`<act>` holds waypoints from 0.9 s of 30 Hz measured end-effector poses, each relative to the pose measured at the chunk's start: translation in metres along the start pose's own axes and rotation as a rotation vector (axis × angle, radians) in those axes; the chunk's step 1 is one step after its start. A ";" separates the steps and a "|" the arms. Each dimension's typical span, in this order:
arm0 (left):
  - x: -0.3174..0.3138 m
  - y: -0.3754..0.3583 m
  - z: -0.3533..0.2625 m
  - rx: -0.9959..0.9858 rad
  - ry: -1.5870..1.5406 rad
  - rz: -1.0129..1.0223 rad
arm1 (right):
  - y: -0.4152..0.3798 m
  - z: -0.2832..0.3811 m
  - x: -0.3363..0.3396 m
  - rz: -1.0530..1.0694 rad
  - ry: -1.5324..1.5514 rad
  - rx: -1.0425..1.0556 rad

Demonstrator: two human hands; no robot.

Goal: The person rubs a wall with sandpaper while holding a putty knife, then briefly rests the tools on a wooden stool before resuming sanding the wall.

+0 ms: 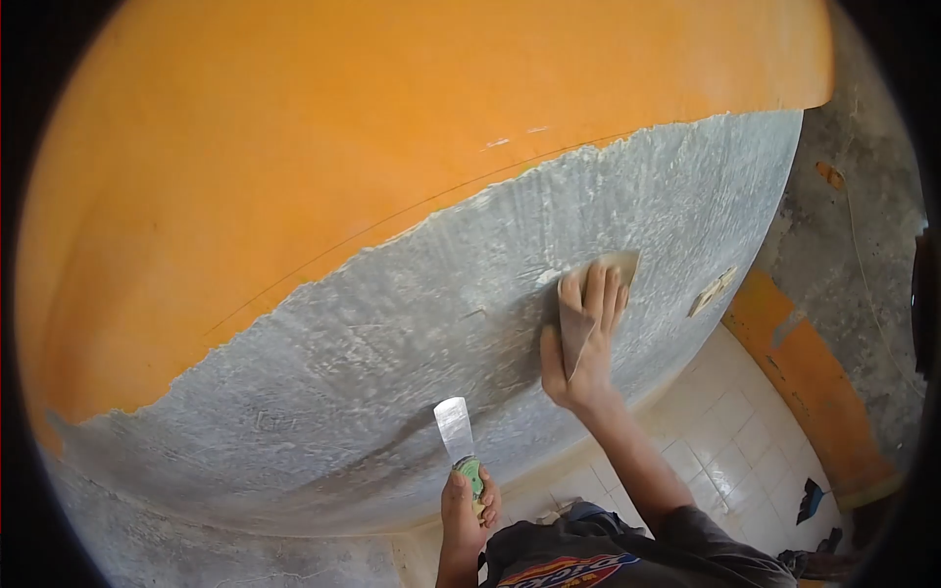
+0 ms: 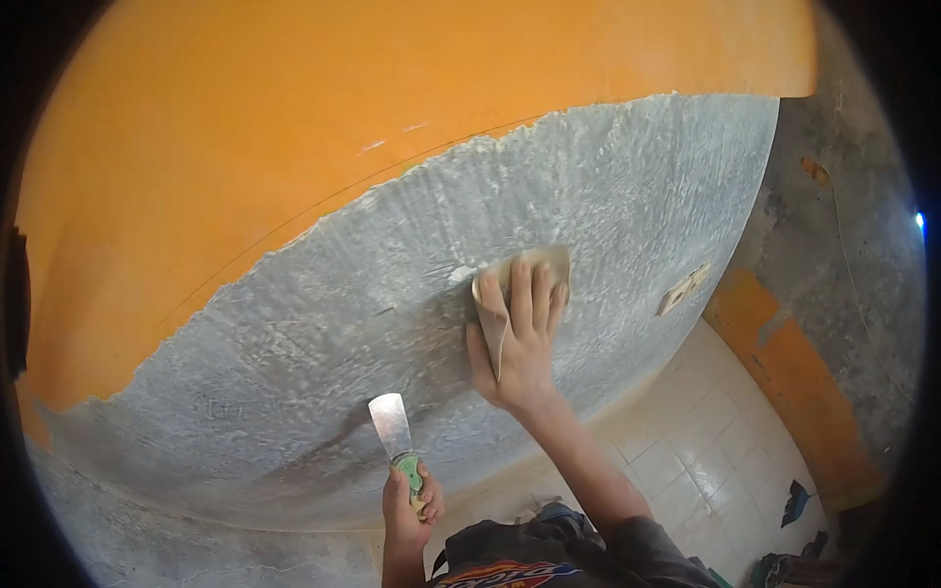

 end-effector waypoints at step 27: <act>-0.079 0.027 0.014 -0.029 0.086 -0.039 | -0.001 -0.098 0.023 -0.095 -0.019 -0.094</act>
Point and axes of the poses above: each hand's wrist, its own y-axis towards the middle knuckle, its own x-axis out of the back of the hand, z = x × y, the point moved 2 cm from there along y, towards the middle knuckle, and after that the axes turned 3 degrees about x, right-handed, at the moved point
